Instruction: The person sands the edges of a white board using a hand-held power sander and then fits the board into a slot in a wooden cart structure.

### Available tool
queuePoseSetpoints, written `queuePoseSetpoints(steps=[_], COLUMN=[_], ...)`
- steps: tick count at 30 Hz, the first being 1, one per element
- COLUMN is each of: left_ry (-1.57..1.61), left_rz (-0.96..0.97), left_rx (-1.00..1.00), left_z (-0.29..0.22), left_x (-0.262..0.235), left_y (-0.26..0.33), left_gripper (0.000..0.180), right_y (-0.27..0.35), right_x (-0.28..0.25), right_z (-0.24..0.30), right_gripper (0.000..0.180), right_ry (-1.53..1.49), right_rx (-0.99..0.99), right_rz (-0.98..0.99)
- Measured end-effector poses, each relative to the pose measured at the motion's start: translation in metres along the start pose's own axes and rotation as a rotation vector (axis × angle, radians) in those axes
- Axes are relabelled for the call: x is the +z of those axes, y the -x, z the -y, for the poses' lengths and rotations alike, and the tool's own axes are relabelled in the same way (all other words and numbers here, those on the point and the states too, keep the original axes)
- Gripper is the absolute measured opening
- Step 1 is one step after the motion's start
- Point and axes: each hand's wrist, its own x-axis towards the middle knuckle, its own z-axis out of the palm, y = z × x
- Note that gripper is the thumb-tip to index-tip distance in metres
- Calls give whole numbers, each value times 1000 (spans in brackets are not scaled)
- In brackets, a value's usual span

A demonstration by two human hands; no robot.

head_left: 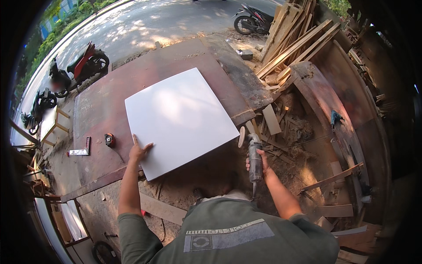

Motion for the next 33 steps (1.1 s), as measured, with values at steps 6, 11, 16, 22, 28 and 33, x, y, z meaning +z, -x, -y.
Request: queuePoseSetpoints(steps=[6, 11, 16, 22, 28, 33], left_ry=[-70, -520, -207, -85, -249, -376], left_rz=[-6, -48, -91, -4, -88, -73], left_rx=[21, -59, 623, 1064, 1044, 1139], left_z=[18, -78, -187, -330, -404, -425], left_x=[-4, -37, 21, 121, 171, 199], left_y=[-1, 34, 67, 104, 95, 79], left_gripper=[139, 109, 81, 75, 47, 19], right_y=[-7, 32, 71, 112, 144, 159], right_x=[28, 10, -32, -50, -82, -143], right_z=[-93, -91, -90, -96, -78, -66], right_gripper=[59, 70, 92, 85, 92, 79], right_ry=[-294, -227, -357, -436, -323, -416], right_rx=[-231, -417, -561, -812, -766, -676], right_rz=[-21, -213, -211, -236, -395, -535])
